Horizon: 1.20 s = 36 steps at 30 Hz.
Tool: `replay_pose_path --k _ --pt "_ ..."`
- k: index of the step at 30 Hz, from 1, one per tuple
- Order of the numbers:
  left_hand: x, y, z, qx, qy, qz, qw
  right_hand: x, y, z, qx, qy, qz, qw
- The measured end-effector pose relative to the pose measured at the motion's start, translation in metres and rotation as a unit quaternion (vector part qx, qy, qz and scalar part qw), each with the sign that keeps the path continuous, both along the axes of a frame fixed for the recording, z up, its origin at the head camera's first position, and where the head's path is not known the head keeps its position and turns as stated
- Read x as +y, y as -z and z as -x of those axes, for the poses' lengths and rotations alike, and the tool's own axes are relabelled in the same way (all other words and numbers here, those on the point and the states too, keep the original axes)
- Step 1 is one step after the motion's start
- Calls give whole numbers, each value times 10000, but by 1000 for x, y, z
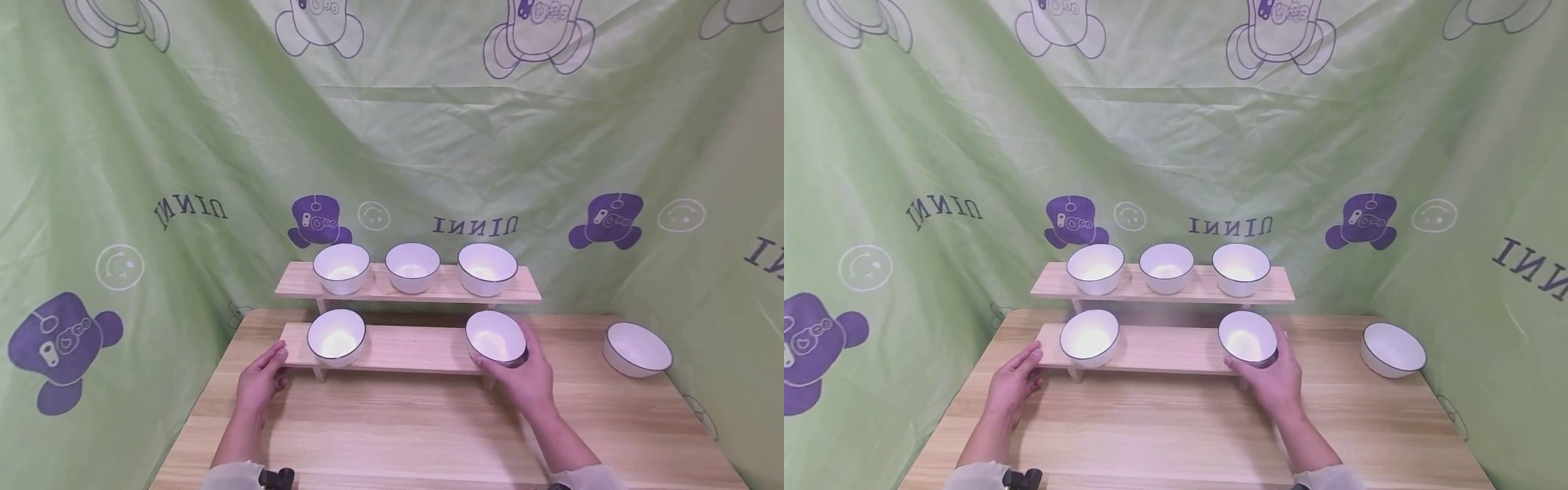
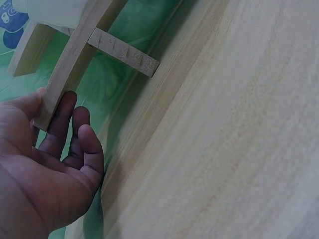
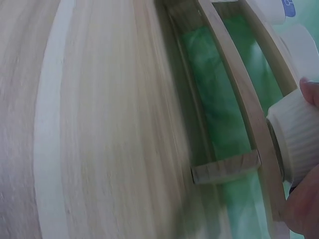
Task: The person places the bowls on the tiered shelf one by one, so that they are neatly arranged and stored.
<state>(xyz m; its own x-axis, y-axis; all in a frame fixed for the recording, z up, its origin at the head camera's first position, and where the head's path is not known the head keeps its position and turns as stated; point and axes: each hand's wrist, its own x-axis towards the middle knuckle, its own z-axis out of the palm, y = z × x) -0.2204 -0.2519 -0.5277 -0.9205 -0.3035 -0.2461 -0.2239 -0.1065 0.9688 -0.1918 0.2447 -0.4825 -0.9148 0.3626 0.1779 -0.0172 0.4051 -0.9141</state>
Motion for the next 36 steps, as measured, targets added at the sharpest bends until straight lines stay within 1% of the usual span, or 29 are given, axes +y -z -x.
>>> replay_pose_path --k 6,13,18,25,30,36 --pt "0 0 1 9 -39 -18 10000 -10 4 2 17 -119 -77 9999" --pt "0 1 2 38 -26 -27 10000 -21 8 5 -112 -186 -156 9996" --pt "0 2 1 61 -82 -15 9999 -32 5 6 -98 -345 -76 9993" --pt "0 2 0 15 -52 -55 10000 -49 1 8 -198 -551 -206 9981" --pt "1 2 0 17 -44 -15 10000 -60 1 8 -159 -685 -222 9973" --pt "2 2 2 23 -107 -25 9999 -71 1 11 -126 -851 -262 9959"
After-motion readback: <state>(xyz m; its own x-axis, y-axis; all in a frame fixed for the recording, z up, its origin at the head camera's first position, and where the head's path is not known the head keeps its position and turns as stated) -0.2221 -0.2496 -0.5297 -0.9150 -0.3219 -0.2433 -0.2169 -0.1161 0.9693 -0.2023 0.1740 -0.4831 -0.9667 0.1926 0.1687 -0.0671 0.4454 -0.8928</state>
